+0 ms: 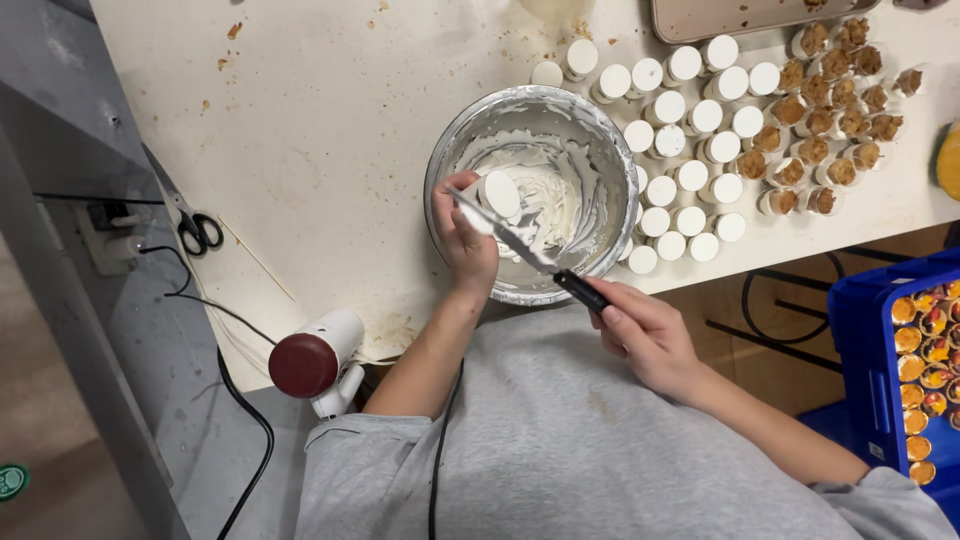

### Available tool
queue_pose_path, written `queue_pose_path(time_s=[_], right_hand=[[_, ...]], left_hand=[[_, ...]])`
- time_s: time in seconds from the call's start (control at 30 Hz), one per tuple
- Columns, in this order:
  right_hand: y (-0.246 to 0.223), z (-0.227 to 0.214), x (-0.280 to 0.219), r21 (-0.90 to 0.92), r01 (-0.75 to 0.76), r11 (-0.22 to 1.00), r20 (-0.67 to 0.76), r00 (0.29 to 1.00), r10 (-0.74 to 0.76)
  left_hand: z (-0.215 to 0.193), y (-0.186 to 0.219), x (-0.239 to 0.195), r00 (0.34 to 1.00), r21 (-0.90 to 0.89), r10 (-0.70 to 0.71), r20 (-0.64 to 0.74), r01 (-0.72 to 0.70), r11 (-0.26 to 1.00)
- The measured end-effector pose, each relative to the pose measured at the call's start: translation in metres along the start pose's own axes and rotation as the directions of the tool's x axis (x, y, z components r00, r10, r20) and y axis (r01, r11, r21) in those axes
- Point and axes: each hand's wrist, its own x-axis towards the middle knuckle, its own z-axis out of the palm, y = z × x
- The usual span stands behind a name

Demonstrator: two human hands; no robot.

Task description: The person fills small paper cups with a white creamy mixture using a metal spatula. They scoop the mixture from a large metal bowl and carefully place it into each cup, then smooth the top before moving to the next cup.

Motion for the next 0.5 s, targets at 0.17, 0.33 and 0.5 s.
queue_pose_path(time_s=[0.17, 0.33, 0.5], right_hand=[[0.010, -0.009, 0.000, 0.275, 0.043, 0.960, -0.130, 0.991, -0.007], [0.012, -0.016, 0.007, -0.314, 0.366, 0.876, -0.103, 0.904, -0.414], [0.014, -0.018, 0.017, -0.705, 0.455, 0.544, 0.077, 0.812, -0.579]], left_hand=[[0.001, 0.008, 0.000, 0.957, -0.328, -0.260, 0.129, 0.289, 0.899], [0.000, 0.029, 0.001, 0.787, -0.507, -0.469, 0.401, 0.617, 0.601], [0.000, 0.047, 0.002, 0.713, -0.527, -0.499, 0.493, 0.701, 0.481]])
